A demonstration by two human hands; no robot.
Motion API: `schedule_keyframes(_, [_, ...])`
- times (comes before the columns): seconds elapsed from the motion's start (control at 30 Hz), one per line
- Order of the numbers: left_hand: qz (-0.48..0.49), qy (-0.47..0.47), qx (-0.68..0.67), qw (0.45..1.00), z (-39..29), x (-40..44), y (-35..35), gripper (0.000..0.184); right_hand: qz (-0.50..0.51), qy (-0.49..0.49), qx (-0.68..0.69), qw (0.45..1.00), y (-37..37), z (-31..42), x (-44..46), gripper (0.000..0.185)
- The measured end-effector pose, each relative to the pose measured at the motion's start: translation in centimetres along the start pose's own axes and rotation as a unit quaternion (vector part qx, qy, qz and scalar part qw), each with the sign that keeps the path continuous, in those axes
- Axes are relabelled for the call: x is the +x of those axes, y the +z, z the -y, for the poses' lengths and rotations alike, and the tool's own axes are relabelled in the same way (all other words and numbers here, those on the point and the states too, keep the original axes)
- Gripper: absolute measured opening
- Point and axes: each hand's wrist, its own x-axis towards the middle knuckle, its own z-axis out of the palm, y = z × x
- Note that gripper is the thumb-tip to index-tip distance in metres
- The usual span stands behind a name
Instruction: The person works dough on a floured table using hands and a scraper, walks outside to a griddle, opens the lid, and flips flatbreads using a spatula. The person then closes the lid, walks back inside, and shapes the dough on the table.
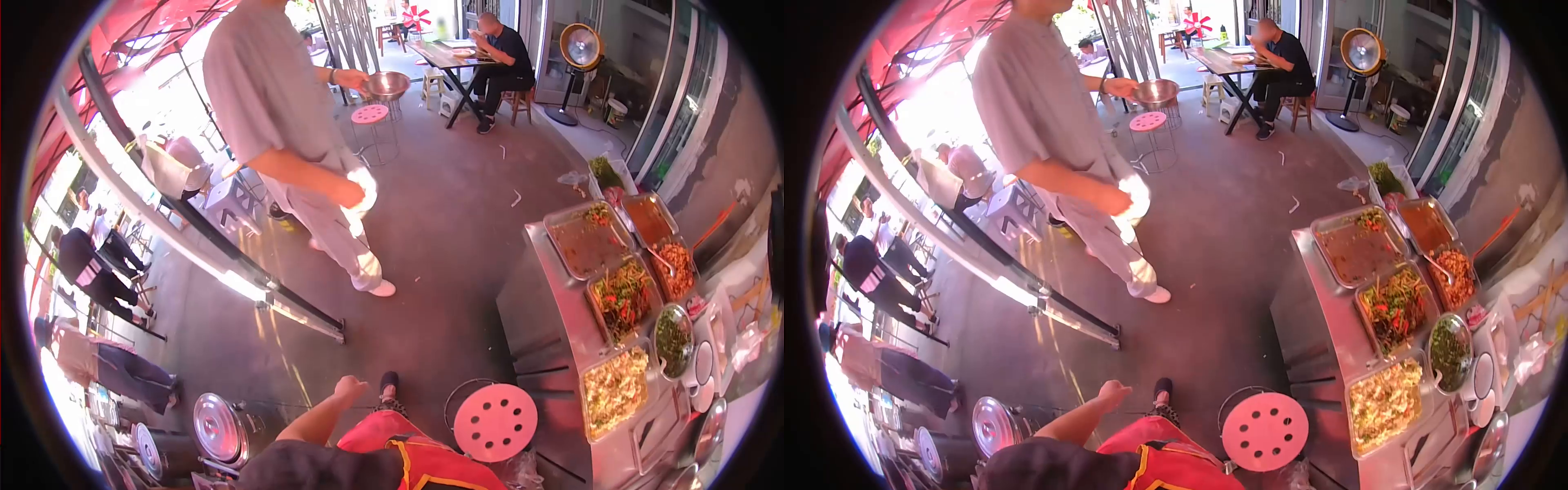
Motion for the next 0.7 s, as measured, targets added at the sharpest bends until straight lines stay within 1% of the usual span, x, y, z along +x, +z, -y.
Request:
schedule_keyframes(0.07, [-0.021,0.001,-0.039,0.999,0.8,5.2,-0.4,0.031,0.005,0.000,0.000,1.000,-1.4,2.3,-2.6,0.053])
schedule_keyframes(0.1, [-0.024,0.031,-0.018,0.999,0.3,8.0,-1.3,0.025,0.010,0.006,0.002,1.000,-2.2,3.6,-4.6,0.052])
schedule_keyframes(0.2, [-0.042,0.090,-0.067,0.993,-1.0,16.0,-4.5,0.014,0.040,0.009,0.007,0.999,-4.7,7.1,-10.5,0.050])
schedule_keyframes(0.27, [-0.008,0.081,-0.175,0.981,-5.2,16.6,-9.3,0.009,0.090,0.002,0.030,0.995,-5.3,9.4,-14.5,0.049])
schedule_keyframes(0.3, [0.011,0.077,-0.225,0.971,-7.4,16.6,-11.5,0.010,0.121,0.001,0.033,0.992,-5.5,11.0,-17.0,0.048])
schedule_keyframes(0.33, [0.037,0.085,-0.257,0.962,-8.4,17.7,-12.9,0.010,0.087,0.045,0.037,0.995,-8.6,17.1,-21.8,0.046])
schedule_keyframes(0.37, [0.063,0.093,-0.290,0.950,-9.5,19.0,-14.2,0.011,0.133,-0.053,-0.085,0.986,-6.1,15.9,-22.7,0.045])
schedule_keyframes(0.4, [0.088,0.095,-0.327,0.936,-10.7,20.3,-15.1,0.013,0.187,-0.016,-0.036,0.981,-6.5,18.8,-24.4,0.041])
schedule_keyframes(0.43, [0.092,0.071,-0.360,0.926,-11.9,21.2,-15.9,0.012,0.220,-0.091,-0.046,0.970,-5.5,20.0,-25.9,0.042])
schedule_keyframes(0.47, [0.107,0.083,-0.388,0.912,-12.9,22.2,-16.3,0.013,0.233,-0.120,-0.032,0.964,-3.1,20.8,-27.5,0.045])
schedule_keyframes(0.5, [0.117,0.090,-0.420,0.895,-14.0,23.2,-16.9,0.013,0.284,-0.189,-0.010,0.940,-3.1,23.2,-28.7,0.050])
schedule_keyframes(0.57, [0.135,0.116,-0.472,0.863,-17.0,24.6,-18.8,0.014,0.333,-0.215,0.013,0.918,-2.0,28.6,-31.8,0.050])
schedule_keyframes(0.63, [0.127,0.149,-0.480,0.855,-21.1,26.3,-20.6,0.013,0.346,-0.299,0.070,0.886,0.2,33.8,-34.6,0.050])
schedule_keyframes(0.67, [0.124,0.168,-0.482,0.851,-23.2,27.4,-21.7,0.012,0.305,-0.356,0.098,0.878,2.7,35.3,-36.0,0.047])
schedule_keyframes(0.7, [0.118,0.177,-0.490,0.846,-25.3,28.5,-22.9,0.012,0.329,-0.360,0.135,0.862,2.8,38.6,-36.5,0.048])
